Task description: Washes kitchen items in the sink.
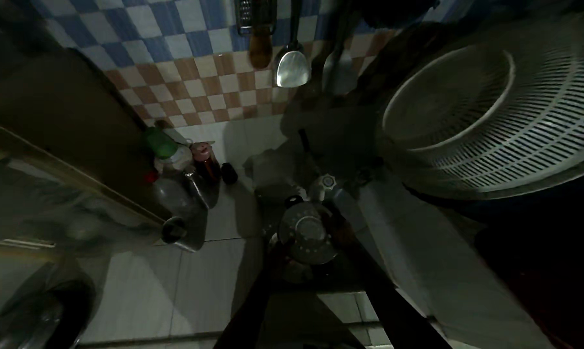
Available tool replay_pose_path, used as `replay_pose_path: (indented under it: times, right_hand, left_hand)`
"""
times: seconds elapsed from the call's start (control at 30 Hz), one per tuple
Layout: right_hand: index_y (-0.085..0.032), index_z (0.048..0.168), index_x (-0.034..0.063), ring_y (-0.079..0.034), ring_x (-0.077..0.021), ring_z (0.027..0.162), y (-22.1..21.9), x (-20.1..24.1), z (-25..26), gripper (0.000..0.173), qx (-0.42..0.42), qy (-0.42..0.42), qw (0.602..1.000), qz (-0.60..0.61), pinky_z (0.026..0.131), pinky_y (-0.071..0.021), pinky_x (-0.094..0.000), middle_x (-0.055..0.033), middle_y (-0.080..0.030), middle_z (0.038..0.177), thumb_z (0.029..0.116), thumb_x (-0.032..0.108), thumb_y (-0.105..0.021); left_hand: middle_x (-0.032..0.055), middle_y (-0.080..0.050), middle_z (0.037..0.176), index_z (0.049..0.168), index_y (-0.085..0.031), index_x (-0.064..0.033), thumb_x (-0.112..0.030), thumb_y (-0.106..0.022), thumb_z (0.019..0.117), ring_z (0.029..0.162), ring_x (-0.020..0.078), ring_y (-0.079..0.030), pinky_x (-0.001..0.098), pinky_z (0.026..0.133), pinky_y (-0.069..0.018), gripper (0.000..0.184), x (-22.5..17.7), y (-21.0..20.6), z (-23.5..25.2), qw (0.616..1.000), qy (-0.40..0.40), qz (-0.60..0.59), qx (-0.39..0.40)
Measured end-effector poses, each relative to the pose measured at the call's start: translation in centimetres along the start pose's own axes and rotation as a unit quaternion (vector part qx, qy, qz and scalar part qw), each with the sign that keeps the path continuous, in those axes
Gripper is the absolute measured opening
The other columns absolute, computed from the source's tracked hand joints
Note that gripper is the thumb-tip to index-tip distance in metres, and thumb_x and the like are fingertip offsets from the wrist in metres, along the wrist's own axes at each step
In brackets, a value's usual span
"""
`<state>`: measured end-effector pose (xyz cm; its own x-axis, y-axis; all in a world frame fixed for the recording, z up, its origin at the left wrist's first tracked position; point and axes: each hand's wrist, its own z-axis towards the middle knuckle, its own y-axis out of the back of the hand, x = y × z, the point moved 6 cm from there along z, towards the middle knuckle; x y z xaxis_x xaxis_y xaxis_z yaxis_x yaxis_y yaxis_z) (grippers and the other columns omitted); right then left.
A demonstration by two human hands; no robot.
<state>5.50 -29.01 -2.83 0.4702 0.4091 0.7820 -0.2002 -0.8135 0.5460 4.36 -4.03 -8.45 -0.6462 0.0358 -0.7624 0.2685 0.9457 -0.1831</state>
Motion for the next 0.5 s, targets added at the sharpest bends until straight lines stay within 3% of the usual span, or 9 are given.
replay_pose_path:
  times: [0.07,0.13,0.17,0.23,0.27,0.33,0.43,0.5]
  right_hand:
    - [-0.050,0.149,0.0124,-0.068,-0.0430,0.105,-0.1,0.1,-0.2,0.048,-0.011,-0.010,0.997,-0.072,0.092,-0.0536,-0.0629,-0.0262,-0.066,0.122,0.1093,0.039,-0.045]
    - [-0.049,0.151,0.0096,-0.064,-0.0428,0.119,-0.3,0.8,-0.5,0.046,-0.033,0.028,0.985,-0.166,0.099,-0.0518,-0.0612,-0.0243,-0.062,0.134,0.1070,0.023,-0.052]
    - [-0.049,0.150,0.0081,-0.057,-0.0399,0.130,-0.7,1.1,-0.7,0.048,-0.040,0.063,0.970,-0.232,0.106,-0.0482,-0.0586,-0.0209,-0.057,0.144,0.1056,0.023,-0.054]
    - [-0.040,0.158,0.0093,-0.029,-0.0347,0.154,-2.1,1.6,-1.1,0.056,-0.036,0.127,0.941,-0.313,0.124,-0.0267,-0.0555,-0.0148,-0.033,0.165,0.1078,0.035,-0.045]
    - [-0.037,0.159,0.0080,-0.024,-0.0348,0.156,-3.1,1.7,-1.5,0.059,-0.030,0.150,0.938,-0.310,0.126,-0.0207,-0.0552,-0.0153,-0.029,0.167,0.1078,0.037,-0.044]
    - [-0.042,0.156,0.0050,-0.028,-0.0334,0.154,-5.2,2.1,-3.0,0.055,0.020,0.168,0.955,-0.243,0.126,-0.0213,-0.0526,-0.0156,-0.034,0.165,0.1072,0.031,-0.047]
    - [-0.041,0.157,0.0091,-0.040,-0.0246,0.149,-5.9,1.7,-5.1,0.054,0.082,0.124,0.988,-0.050,0.124,-0.0325,-0.0434,-0.0123,-0.042,0.161,0.1091,0.033,-0.045]
    - [-0.039,0.157,0.0063,-0.041,-0.0225,0.148,-6.5,1.1,-6.4,0.056,0.137,0.153,0.976,-0.075,0.123,-0.0338,-0.0391,-0.0136,-0.042,0.160,0.1079,0.031,-0.047]
  left_hand:
    - [0.0119,-0.066,0.122,0.142,-0.055,-0.0108,-0.035,-0.058,0.1043,0.095,0.0183,-0.066,0.0344,0.078,-0.0577,0.045,0.5,0.2,0.3,0.997,-0.055,0.049,0.002]
    - [0.0106,-0.063,0.132,0.146,-0.054,-0.0179,-0.021,-0.050,0.1065,0.100,0.0179,-0.067,0.0355,0.081,-0.0582,0.040,0.7,-0.1,0.1,0.984,-0.101,0.143,0.026]
    - [0.0109,-0.063,0.131,0.147,-0.053,-0.0185,-0.021,-0.047,0.1074,0.098,0.0176,-0.066,0.0351,0.080,-0.0573,0.040,0.6,-0.6,-0.1,0.985,-0.100,0.136,0.037]
    - [0.0128,-0.064,0.127,0.146,-0.053,-0.0120,-0.026,-0.044,0.1096,0.099,0.0175,-0.065,0.0337,0.082,-0.0563,0.040,-0.5,-2.0,-0.9,0.991,-0.088,0.070,0.067]
    - [0.0130,-0.064,0.124,0.144,-0.053,-0.0078,-0.027,-0.045,0.1099,0.100,0.0163,-0.064,0.0321,0.085,-0.0555,0.040,-1.3,-3.1,-1.4,0.992,-0.089,0.054,0.074]
    - [0.0158,-0.063,0.127,0.143,-0.052,-0.0019,-0.023,-0.047,0.1090,0.108,0.0171,-0.063,0.0318,0.094,-0.0539,0.041,-2.7,-4.5,-2.3,0.981,-0.136,0.113,0.077]
    - [0.0207,-0.062,0.128,0.144,-0.048,0.0027,-0.018,-0.053,0.1053,0.111,0.0222,-0.064,0.0367,0.096,-0.0551,0.044,-3.0,-4.5,-2.2,0.974,-0.179,0.133,0.026]
    - [0.0210,-0.059,0.136,0.151,-0.040,0.0005,-0.017,-0.057,0.1032,0.120,0.0237,-0.062,0.0383,0.102,-0.0532,0.054,-2.7,-3.6,-2.1,0.969,-0.176,0.172,-0.033]
